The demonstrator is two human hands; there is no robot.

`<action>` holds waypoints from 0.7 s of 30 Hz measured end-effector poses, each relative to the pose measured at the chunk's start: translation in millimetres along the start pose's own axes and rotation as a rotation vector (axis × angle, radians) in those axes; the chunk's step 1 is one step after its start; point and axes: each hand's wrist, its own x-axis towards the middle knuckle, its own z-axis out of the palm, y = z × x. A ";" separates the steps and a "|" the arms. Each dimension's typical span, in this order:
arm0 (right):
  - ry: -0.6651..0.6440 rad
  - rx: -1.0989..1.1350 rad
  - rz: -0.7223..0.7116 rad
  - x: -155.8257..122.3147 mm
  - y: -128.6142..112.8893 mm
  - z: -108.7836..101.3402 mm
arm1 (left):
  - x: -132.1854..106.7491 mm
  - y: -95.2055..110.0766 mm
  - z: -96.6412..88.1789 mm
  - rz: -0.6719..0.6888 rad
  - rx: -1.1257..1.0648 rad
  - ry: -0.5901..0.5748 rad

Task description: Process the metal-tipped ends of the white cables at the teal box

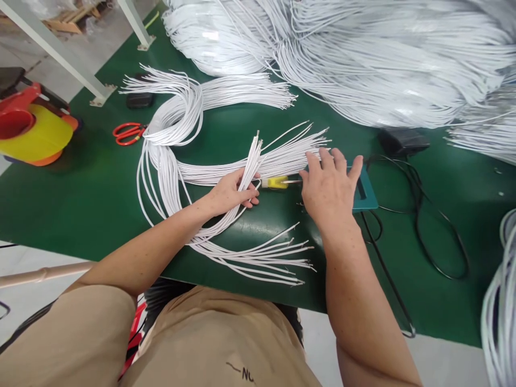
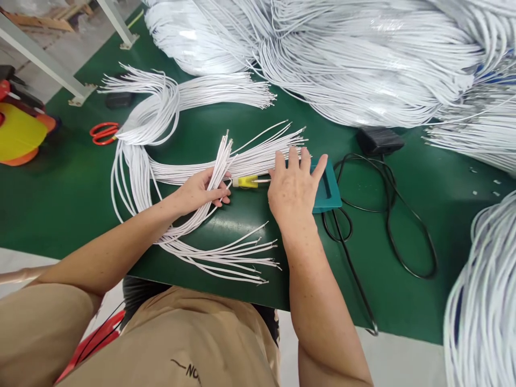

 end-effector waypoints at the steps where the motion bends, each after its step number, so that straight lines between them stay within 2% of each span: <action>1: 0.003 0.006 -0.006 0.5 0.2 -0.3 | -0.5 1.2 -1.3 -0.005 -0.013 0.006; 3: 0.043 0.054 -0.019 1.5 -2.0 -5.0 | -1.5 2.6 -4.5 -0.005 -0.039 0.011; 5: 0.072 0.195 -0.117 1.4 -9.4 -14.4 | -2.0 2.3 -8.3 0.009 -0.069 0.004; 7: 0.030 0.414 -0.343 -1.5 -22.5 -24.6 | -2.0 0.7 -12.0 0.036 -0.091 -0.013; 9: -0.106 0.582 -0.627 -7.1 -39.6 -30.4 | -1.7 -0.5 -15.0 0.060 -0.106 -0.025; 10: -0.155 0.603 -0.721 -10.6 -48.2 -30.6 | -1.6 -0.6 -16.0 0.063 -0.115 -0.031; 12: -0.186 0.553 -0.813 -17.8 -63.4 -26.7 | -1.7 0.6 -17.4 0.050 -0.142 -0.050; 15: -0.224 0.438 -0.792 -25.8 -75.8 -19.0 | -2.2 3.7 -18.5 0.017 -0.191 -0.061; 16: -0.283 0.426 -0.752 -26.9 -76.9 -18.4 | -2.3 4.4 -18.9 0.007 -0.193 -0.051; 18: -0.491 0.477 -0.652 -25.8 -74.8 -21.2 | -2.3 4.4 -19.7 0.000 -0.167 -0.019; 20: -0.686 0.625 -0.508 -20.1 -67.8 -27.2 | -2.3 3.3 -20.4 0.017 -0.120 -0.001; 21: -0.710 0.725 -0.398 -15.9 -62.9 -30.1 | -2.4 2.6 -20.5 0.032 -0.102 -0.001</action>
